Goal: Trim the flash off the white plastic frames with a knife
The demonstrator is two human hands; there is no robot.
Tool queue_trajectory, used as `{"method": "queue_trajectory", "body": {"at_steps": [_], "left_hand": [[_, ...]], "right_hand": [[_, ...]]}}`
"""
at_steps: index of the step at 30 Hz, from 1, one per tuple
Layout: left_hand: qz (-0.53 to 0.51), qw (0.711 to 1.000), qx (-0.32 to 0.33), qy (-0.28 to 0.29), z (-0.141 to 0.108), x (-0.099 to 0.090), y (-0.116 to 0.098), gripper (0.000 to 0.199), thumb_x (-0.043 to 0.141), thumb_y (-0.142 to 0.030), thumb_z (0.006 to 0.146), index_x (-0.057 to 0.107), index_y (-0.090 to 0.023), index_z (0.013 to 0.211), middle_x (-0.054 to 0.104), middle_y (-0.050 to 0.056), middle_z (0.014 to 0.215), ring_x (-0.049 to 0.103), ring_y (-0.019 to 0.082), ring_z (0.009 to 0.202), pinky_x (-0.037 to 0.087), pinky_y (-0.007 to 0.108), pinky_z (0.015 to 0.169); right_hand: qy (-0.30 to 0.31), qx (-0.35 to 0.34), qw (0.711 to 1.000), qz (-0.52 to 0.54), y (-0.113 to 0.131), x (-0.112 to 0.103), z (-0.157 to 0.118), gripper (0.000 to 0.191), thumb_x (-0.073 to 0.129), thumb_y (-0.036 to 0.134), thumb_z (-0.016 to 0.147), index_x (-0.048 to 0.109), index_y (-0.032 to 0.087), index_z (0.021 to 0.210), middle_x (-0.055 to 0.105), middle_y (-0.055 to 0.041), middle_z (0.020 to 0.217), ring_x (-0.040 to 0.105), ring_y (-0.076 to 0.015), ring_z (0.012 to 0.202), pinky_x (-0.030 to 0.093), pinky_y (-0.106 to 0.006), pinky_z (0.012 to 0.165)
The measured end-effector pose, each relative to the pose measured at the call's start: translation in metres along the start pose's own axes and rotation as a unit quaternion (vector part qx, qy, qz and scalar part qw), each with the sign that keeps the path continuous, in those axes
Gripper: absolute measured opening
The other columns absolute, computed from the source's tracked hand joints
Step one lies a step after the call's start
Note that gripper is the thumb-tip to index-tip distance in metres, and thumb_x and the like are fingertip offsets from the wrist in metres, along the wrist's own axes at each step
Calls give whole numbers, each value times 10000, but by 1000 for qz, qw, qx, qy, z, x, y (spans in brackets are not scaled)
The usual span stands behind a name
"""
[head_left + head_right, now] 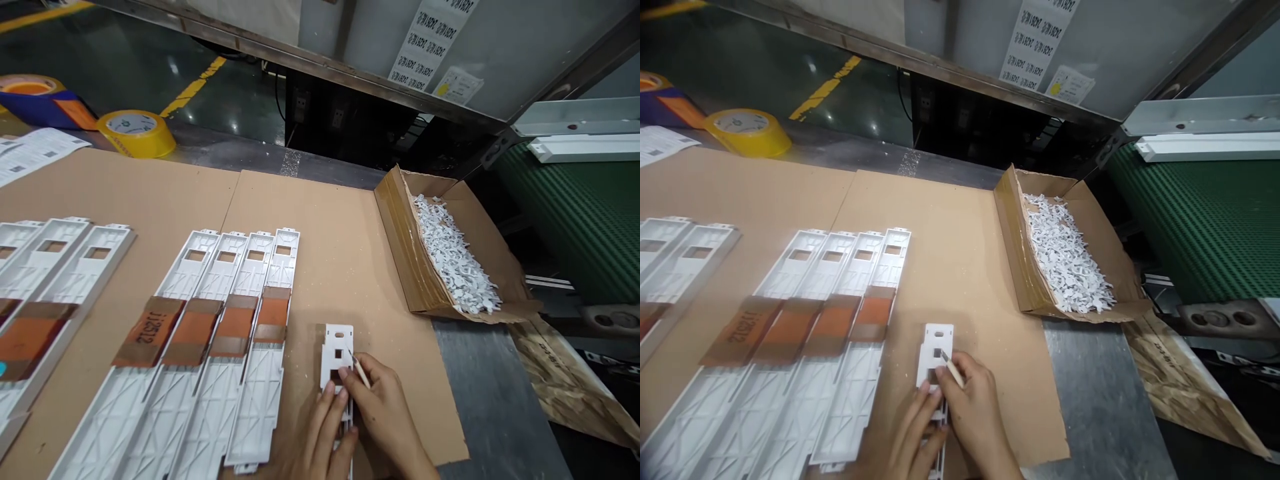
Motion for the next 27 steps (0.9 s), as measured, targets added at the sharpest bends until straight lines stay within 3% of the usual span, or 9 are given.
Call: {"method": "queue_trajectory", "body": {"at_steps": [4,6,9,12,15,19,24,27], "left_hand": [[-113,987,-92,-70,1,-17,-1,345,446,-319,879,512,-153,1173,523,182,1228,451,296,1237,481,424,920],[-211,956,-181,-93,8,-25,-3,401,432,-293,889,443,-158,1267,509,189,1239,524,261,1152,527,361,835],[-405,858,-310,-67,27,-37,-12,378,421,-275,904,460,-175,1267,595,158,1157,626,193,932,544,278,730],[-537,749,-388,-23,45,-50,-23,334,475,-354,887,559,-191,1167,680,105,1010,652,174,793,537,251,628],[-585,691,-425,-3,50,-62,-32,347,512,-397,864,594,-178,1121,689,103,998,655,179,783,514,235,576],[-604,681,-414,-8,43,-70,-40,346,538,-394,847,603,-165,1099,677,112,1056,642,203,913,520,295,759],[-584,716,-381,-2,32,-76,-49,331,512,-399,857,586,-167,1083,660,119,1094,631,211,956,506,324,816],[-578,736,-353,-12,31,-80,-53,311,549,-415,832,592,-174,1024,690,90,961,639,188,869,502,288,764]], "right_hand": [[-6,27,983,179,5,0,-15,338,617,480,803,621,148,739,584,1,653,504,-128,589,415,-237,579],[-12,41,971,236,12,-3,-25,347,655,494,773,635,148,761,560,16,619,456,-100,525,388,-216,524],[-16,45,965,258,24,-7,-41,359,696,494,735,643,139,743,539,18,593,411,-80,477,347,-198,460],[-27,38,962,267,33,-8,-57,357,697,490,736,621,144,693,543,10,600,409,-77,469,378,-209,466],[-43,19,963,264,35,-7,-70,365,699,479,739,584,151,627,465,41,527,324,-54,434,329,-187,422],[-51,-16,968,247,33,-7,-86,366,689,469,754,585,147,615,432,46,515,293,-51,442,308,-183,425],[-40,-45,967,249,34,-7,-101,369,690,494,741,615,148,637,478,31,559,363,-73,486,365,-202,489],[-37,-65,971,227,37,-6,-105,374,691,506,735,648,146,642,475,34,535,359,-66,472,344,-193,470]]}}
Point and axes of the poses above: each hand's wrist, its own z-axis towards the middle knuckle, its own x-axis out of the palm, y = z × x, the point moved 1 cm from there along z, towards the middle knuckle
